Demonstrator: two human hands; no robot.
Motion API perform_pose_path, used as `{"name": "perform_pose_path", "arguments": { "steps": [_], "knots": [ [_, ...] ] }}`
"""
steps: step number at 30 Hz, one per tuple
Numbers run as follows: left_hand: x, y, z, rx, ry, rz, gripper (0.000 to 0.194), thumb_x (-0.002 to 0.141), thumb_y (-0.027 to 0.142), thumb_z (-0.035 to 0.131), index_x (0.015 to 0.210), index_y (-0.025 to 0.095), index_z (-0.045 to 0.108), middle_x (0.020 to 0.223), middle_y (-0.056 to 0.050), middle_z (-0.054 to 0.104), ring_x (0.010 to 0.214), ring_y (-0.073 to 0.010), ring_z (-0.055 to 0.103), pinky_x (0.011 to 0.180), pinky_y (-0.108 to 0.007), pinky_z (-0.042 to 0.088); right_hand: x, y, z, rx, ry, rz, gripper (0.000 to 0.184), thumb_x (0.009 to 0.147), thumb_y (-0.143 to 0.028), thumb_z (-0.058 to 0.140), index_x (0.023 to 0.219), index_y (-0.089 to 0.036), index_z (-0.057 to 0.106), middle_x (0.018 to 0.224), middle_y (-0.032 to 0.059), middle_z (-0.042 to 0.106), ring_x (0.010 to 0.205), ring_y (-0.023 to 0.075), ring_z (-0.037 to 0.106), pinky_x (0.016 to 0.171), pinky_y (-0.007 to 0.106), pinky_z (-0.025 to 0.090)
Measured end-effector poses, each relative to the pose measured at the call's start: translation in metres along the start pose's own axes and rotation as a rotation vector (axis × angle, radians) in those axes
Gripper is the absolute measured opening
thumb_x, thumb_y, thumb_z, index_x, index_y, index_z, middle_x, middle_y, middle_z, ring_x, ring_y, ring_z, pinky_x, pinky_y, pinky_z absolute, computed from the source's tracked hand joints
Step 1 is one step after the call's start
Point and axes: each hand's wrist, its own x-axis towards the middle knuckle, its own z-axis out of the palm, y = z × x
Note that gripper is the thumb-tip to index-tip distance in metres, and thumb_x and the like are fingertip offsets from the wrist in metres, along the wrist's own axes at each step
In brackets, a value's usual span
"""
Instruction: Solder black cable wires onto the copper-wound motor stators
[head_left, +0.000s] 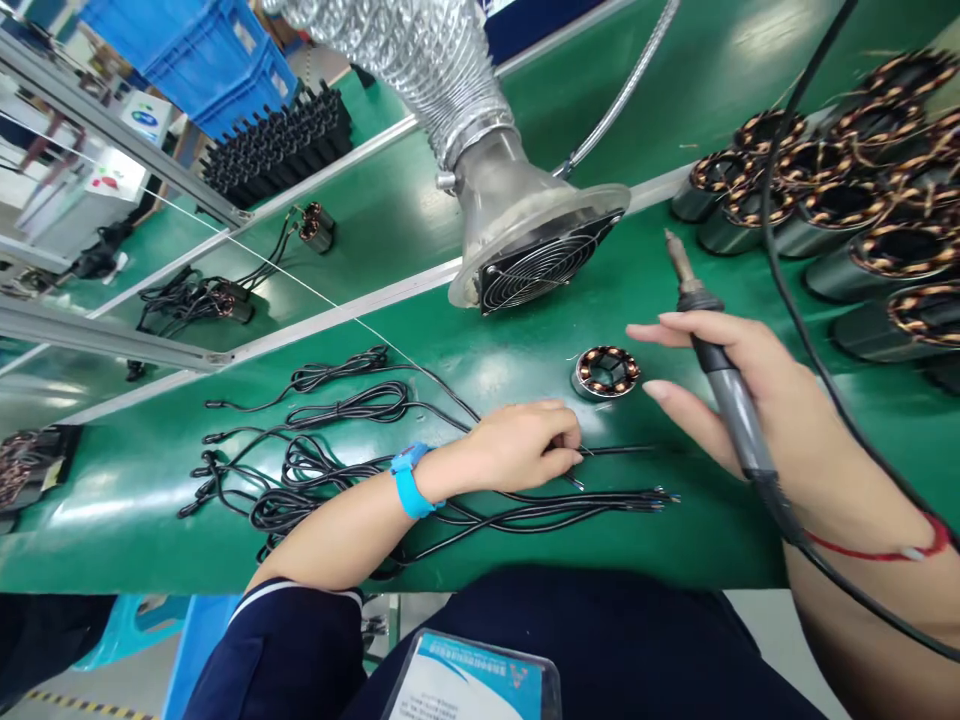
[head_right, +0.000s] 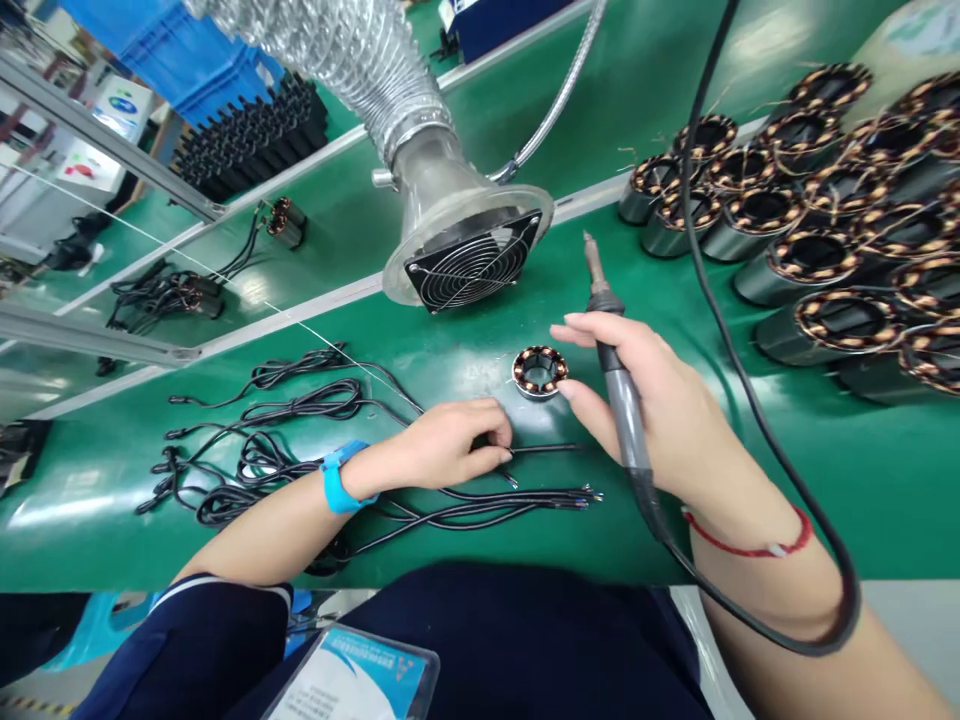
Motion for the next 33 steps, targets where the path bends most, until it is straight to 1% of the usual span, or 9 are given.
{"name": "perform_pose_path", "arguments": {
  "steps": [4,7,9,15,18,21,24,29,33],
  "knots": [
    [-0.007,0.003,-0.011,-0.415,0.115,-0.094,0.019,0.083,0.034,0.060,0.079,0.017,0.054,0.065,0.005,0.045,0.057,-0.0076,0.035,0.056,-0.023,0.030,-0.005,-0.020,-0.008,0.155,0.194,0.193,0.033,0.089,-0.026,0.063,0.121,-0.027,0.055,0.094,0.0033,0.073,0.088,0.0198,0.071,0.085,0.040,0.058],
    [-0.010,0.003,-0.015,-0.563,0.142,-0.153,0.027,0.077,0.040,0.065,0.077,0.016,0.053,0.059,0.007,0.039,0.053,-0.0060,0.028,0.052,-0.022,0.024,-0.008,-0.034,-0.008,0.458,0.231,0.359,0.033,0.084,-0.024,0.068,0.114,-0.027,0.055,0.088,0.0001,0.072,0.073,0.0161,0.072,0.072,0.032,0.062],
    [-0.010,0.003,-0.015,-0.596,0.158,-0.159,0.029,0.075,0.041,0.066,0.076,0.016,0.051,0.059,0.007,0.041,0.053,-0.0056,0.029,0.052,-0.022,0.024,-0.008,-0.041,-0.006,0.579,0.228,0.418,0.035,0.082,-0.023,0.070,0.113,-0.027,0.054,0.086,-0.0011,0.072,0.071,0.0142,0.072,0.068,0.027,0.062],
    [-0.006,0.000,-0.009,-0.590,0.186,-0.158,0.030,0.075,0.041,0.068,0.078,0.017,0.051,0.060,0.007,0.041,0.053,-0.0053,0.029,0.052,-0.022,0.024,-0.009,-0.046,0.000,0.688,0.283,0.446,0.037,0.079,-0.023,0.072,0.112,-0.026,0.055,0.084,-0.0017,0.071,0.071,0.0121,0.070,0.067,0.023,0.061],
    [-0.003,0.001,-0.006,-0.657,0.237,-0.106,0.036,0.076,0.048,0.067,0.080,0.016,0.051,0.065,0.006,0.045,0.055,-0.0049,0.032,0.053,-0.021,0.027,-0.010,-0.045,0.003,0.696,0.294,0.475,0.036,0.079,-0.022,0.072,0.111,-0.025,0.056,0.079,-0.0018,0.071,0.072,0.0111,0.069,0.065,0.020,0.059],
    [0.000,0.003,-0.003,-0.770,0.278,-0.040,0.042,0.082,0.057,0.059,0.081,0.015,0.052,0.071,0.003,0.051,0.054,-0.0039,0.035,0.053,-0.021,0.029,-0.010,-0.048,0.011,0.753,0.163,0.489,0.036,0.080,-0.022,0.068,0.112,-0.025,0.053,0.077,-0.0028,0.069,0.066,0.0106,0.067,0.061,0.021,0.057],
    [0.002,0.005,0.000,-0.806,0.284,-0.037,0.044,0.083,0.059,0.057,0.079,0.016,0.051,0.070,0.004,0.051,0.052,-0.0033,0.035,0.052,-0.021,0.029,-0.009,-0.054,0.021,0.762,0.023,0.484,0.037,0.079,-0.021,0.065,0.112,-0.024,0.051,0.076,-0.0036,0.066,0.060,0.0110,0.065,0.053,0.022,0.056],
    [0.000,0.008,0.003,-0.751,0.334,-0.047,0.037,0.084,0.050,0.057,0.073,0.016,0.050,0.065,0.004,0.049,0.057,-0.0048,0.037,0.055,-0.021,0.031,-0.008,-0.060,0.032,0.677,0.063,0.440,0.044,0.080,-0.022,0.065,0.119,-0.026,0.047,0.083,-0.0031,0.064,0.064,0.0112,0.067,0.055,0.022,0.057],
    [-0.003,0.010,0.003,-0.694,0.298,-0.019,0.030,0.087,0.042,0.054,0.072,0.015,0.050,0.061,0.006,0.043,0.055,-0.0054,0.033,0.053,-0.021,0.028,-0.008,-0.060,0.031,0.589,0.067,0.406,0.044,0.081,-0.024,0.066,0.121,-0.026,0.046,0.086,-0.0022,0.064,0.063,0.0113,0.067,0.058,0.023,0.058]
  ]
}}
